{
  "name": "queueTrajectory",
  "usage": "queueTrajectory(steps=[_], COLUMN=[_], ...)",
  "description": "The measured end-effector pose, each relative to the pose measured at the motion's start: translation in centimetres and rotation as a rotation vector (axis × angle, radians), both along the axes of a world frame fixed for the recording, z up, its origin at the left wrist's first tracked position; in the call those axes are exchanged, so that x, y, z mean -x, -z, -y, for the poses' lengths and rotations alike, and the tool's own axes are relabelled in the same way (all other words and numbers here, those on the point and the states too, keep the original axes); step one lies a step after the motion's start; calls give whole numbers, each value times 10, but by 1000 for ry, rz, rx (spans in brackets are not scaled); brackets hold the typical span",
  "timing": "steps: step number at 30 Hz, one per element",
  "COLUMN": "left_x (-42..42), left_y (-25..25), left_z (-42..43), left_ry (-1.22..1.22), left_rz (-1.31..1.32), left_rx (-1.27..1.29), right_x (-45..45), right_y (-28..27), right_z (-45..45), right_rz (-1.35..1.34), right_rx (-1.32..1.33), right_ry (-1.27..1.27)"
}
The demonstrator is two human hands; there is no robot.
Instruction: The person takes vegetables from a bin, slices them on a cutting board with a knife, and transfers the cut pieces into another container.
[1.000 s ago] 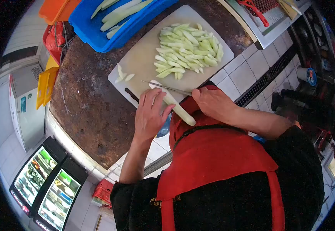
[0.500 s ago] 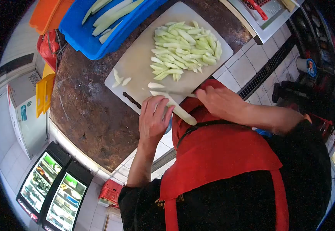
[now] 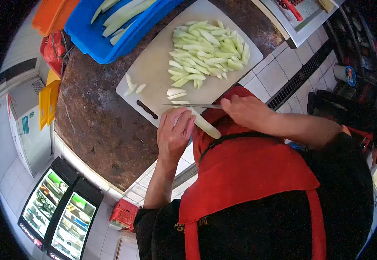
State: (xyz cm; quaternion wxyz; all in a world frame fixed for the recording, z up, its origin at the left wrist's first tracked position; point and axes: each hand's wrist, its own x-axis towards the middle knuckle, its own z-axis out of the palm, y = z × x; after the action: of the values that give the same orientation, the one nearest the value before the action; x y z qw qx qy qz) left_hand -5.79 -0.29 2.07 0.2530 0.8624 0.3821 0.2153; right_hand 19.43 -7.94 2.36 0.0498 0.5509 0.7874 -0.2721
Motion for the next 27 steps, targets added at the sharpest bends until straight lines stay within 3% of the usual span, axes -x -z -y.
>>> queueTrajectory(steps=[5, 9, 12, 14, 21, 27], left_x=[3, 5, 13, 14, 11, 29], left_y=[5, 11, 12, 10, -12, -15], left_z=[4, 8, 6, -1, -20, -16], left_ry=[27, 8, 135, 416, 523, 505], left_rz=[20, 43, -55, -138, -284, -256], left_rx=[-18, -15, -184, -174, -241, -27], right_x=[-9, 2, 12, 5, -25, -18], right_y=[-34, -5, 8, 4, -8, -20], right_z=[-5, 7, -15, -22, -44, -41], right_rz=[-28, 49, -32, -58, -81, -53], right_rx=[31, 36, -25, -7, 126, 266], right_ry=[-26, -9, -18, -25, 60, 64])
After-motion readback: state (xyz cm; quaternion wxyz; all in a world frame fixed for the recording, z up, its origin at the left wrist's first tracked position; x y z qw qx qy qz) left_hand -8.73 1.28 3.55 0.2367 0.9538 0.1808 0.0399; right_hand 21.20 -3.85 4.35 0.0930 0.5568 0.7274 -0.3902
